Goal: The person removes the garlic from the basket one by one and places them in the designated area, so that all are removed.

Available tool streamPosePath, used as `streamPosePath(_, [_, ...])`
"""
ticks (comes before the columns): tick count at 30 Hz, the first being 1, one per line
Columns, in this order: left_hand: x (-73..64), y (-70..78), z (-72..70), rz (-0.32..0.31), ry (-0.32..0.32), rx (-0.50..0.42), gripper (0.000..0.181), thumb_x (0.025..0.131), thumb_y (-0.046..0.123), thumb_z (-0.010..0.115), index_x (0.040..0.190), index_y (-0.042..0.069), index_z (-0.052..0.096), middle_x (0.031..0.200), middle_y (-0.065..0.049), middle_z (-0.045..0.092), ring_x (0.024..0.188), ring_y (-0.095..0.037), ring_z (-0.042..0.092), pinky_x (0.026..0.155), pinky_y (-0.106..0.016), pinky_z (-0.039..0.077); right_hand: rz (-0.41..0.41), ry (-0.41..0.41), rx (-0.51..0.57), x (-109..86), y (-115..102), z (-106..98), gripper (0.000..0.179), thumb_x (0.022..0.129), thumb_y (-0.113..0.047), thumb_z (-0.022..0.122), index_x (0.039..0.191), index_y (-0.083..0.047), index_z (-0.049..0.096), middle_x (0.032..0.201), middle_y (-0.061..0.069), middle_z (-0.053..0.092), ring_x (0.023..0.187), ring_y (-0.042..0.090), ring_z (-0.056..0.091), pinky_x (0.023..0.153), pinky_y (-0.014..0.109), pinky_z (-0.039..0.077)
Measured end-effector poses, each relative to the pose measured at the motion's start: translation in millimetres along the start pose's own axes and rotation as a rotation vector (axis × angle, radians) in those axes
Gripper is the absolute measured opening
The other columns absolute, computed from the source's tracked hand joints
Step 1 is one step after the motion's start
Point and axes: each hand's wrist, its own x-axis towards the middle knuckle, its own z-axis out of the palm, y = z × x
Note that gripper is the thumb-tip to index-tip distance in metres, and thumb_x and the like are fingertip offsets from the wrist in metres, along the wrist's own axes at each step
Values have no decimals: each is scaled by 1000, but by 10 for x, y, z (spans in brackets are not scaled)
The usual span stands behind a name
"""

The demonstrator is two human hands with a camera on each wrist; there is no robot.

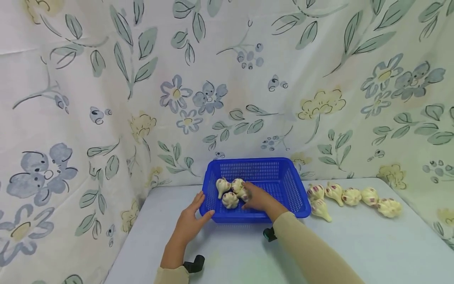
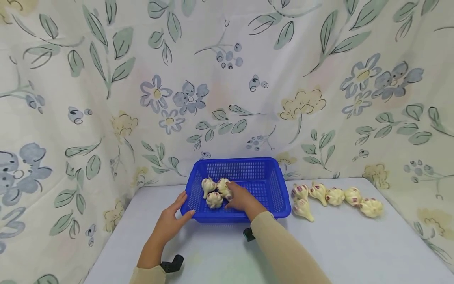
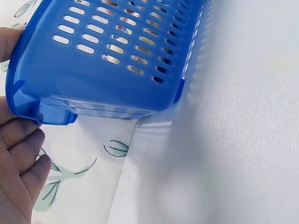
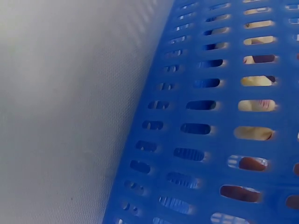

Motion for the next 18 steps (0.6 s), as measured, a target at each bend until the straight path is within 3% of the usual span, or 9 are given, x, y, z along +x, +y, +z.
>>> streamPosePath(4, [-1, -8, -3, 2, 3, -3, 79, 89, 50, 68, 153, 18, 36, 162, 11, 23, 150, -20, 23, 117, -51, 28, -1, 31, -78, 5, -20, 9, 81, 74, -17, 87, 144, -4, 48, 145, 20, 49, 135, 43, 43, 111, 56, 36])
streamPosePath(8, [-5, -3, -3, -2, 3, 7, 81, 88, 54, 68, 153, 19, 35, 161, 11, 23, 150, -22, 23, 116, -51, 29, 16, 29, -91, -12, -35, 4, 65, 76, -20, 85, 133, -4, 58, 133, 20, 56, 124, 40, 52, 104, 55, 43])
streamPosePath(18, [-9, -1, -3, 12, 9, -7, 86, 85, 62, 65, 153, 18, 37, 161, 10, 25, 150, -21, 24, 116, -50, 29, 79, -13, -45, -44, -37, 4, 61, 82, -25, 81, 134, -8, 55, 131, 15, 61, 122, 35, 55, 104, 54, 43])
